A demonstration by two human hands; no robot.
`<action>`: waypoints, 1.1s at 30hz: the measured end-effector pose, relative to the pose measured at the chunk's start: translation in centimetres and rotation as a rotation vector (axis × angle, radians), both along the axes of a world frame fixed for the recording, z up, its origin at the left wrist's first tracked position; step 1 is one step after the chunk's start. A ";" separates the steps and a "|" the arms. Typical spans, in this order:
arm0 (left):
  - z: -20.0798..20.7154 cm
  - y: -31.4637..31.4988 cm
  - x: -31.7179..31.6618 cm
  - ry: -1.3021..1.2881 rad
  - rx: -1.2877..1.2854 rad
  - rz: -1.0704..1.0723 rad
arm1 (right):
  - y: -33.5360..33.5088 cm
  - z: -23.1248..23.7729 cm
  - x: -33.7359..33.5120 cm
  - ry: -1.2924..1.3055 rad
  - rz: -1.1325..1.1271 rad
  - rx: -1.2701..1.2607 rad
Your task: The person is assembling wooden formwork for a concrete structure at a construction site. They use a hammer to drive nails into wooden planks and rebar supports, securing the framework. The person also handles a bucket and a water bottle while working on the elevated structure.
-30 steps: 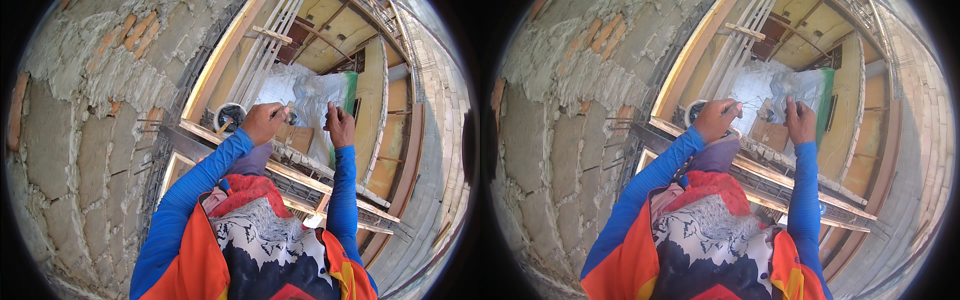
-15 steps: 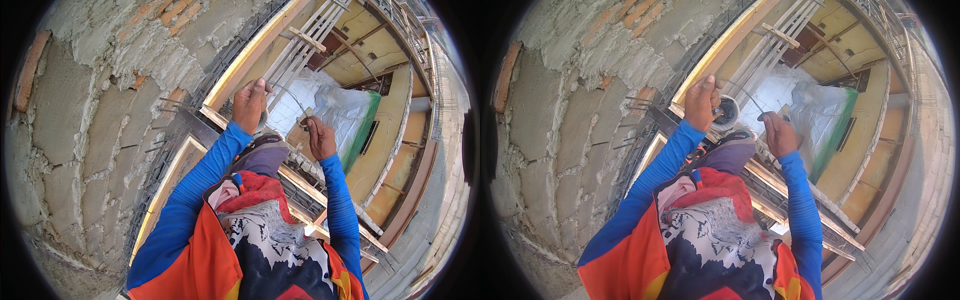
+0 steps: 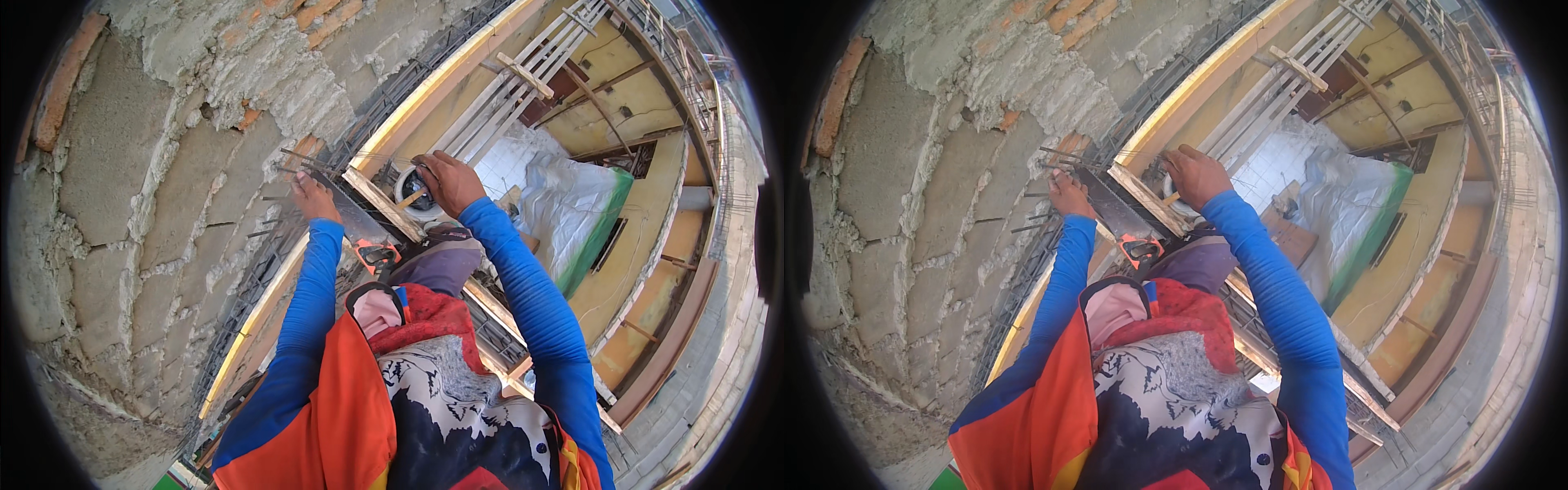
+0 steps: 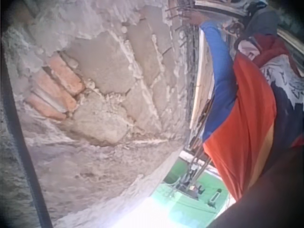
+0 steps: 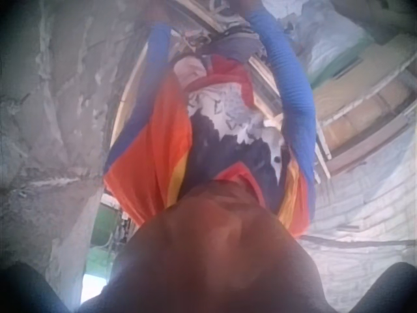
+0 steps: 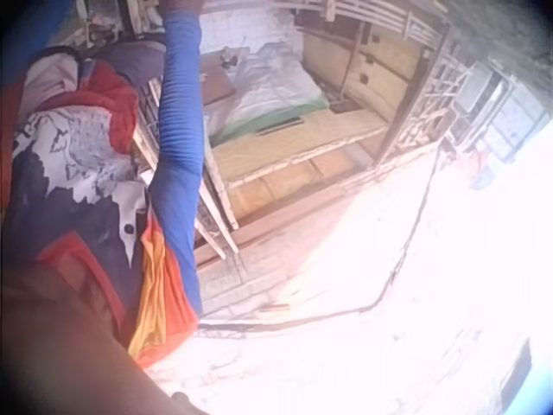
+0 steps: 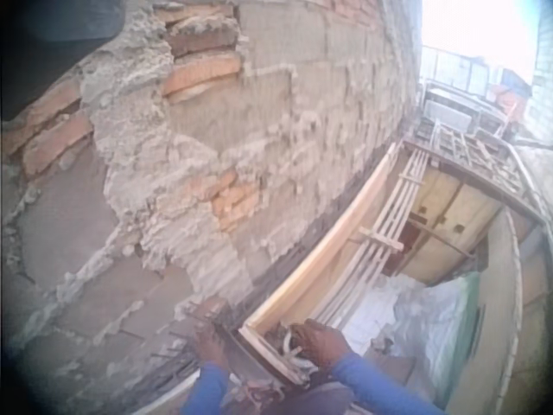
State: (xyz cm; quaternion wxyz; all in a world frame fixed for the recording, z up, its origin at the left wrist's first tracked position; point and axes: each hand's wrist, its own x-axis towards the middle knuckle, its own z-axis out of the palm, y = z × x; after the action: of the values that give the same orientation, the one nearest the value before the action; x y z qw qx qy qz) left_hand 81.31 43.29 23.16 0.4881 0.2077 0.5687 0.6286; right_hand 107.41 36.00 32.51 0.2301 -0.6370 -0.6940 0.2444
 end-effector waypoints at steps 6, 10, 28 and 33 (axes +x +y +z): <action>-3.6 3.4 -3.2 0.158 -0.259 0.207 | 5.4 -3.0 -4.5 -0.001 0.030 0.077; -9.3 5.2 -3.6 0.297 -0.371 0.143 | 5.4 -5.6 -3.5 -0.094 0.017 0.137; -19.9 6.8 1.4 0.022 -0.488 -0.042 | -50.2 -13.0 9.4 -0.011 -1.399 -0.568; -19.0 8.6 0.6 0.148 -0.538 -0.346 | -54.1 -15.4 1.6 0.067 -1.529 -0.685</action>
State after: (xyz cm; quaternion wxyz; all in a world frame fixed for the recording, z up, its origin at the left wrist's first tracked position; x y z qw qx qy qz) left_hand 81.93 51.89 4.16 0.5824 0.2099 0.7045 0.3470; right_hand 109.02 -18.13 17.09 0.1467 -0.9590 0.0490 0.2374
